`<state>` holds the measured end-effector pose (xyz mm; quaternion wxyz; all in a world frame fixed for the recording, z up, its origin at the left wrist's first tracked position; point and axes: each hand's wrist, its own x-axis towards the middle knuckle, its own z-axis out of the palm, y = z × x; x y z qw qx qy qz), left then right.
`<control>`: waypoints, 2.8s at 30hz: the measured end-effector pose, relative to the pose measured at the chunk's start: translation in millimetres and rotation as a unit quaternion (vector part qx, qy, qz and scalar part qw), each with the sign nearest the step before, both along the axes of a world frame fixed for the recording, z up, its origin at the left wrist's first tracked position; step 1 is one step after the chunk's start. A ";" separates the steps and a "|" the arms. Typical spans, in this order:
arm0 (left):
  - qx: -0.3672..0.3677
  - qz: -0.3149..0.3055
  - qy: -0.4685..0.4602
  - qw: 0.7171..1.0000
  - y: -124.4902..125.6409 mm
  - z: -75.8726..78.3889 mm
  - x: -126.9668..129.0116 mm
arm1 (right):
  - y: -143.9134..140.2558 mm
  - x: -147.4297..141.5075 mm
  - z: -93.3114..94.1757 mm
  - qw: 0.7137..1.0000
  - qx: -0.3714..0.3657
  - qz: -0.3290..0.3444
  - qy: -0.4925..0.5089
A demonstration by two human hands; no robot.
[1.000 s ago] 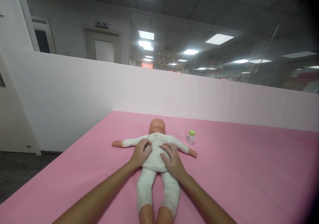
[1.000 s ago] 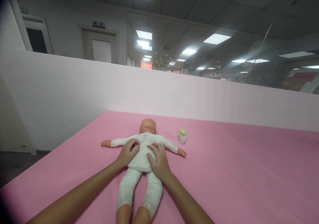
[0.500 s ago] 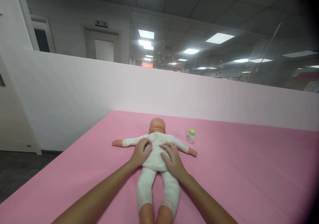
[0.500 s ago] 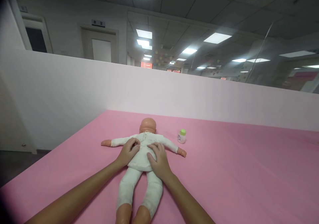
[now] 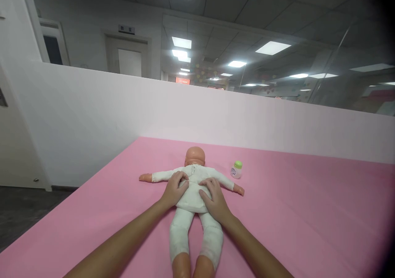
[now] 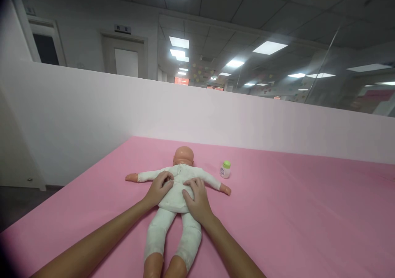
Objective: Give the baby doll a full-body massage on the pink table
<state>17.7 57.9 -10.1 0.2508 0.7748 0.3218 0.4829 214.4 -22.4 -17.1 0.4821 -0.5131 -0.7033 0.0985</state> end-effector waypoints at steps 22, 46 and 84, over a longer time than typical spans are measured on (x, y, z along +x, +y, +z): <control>-0.014 0.011 -0.002 1.000 1.8 -4.6 -0.6 | 0.6 1.5 -3.0 1.000 -0.008 0.003 -0.007; 0.055 0.012 0.042 0.998 1.4 1.5 -0.5 | 0.8 3.8 0.3 1.000 -0.006 0.009 -0.003; 0.030 0.008 0.067 0.997 10.2 6.7 11.5 | 1.7 17.5 7.1 0.999 -0.008 0.009 -0.045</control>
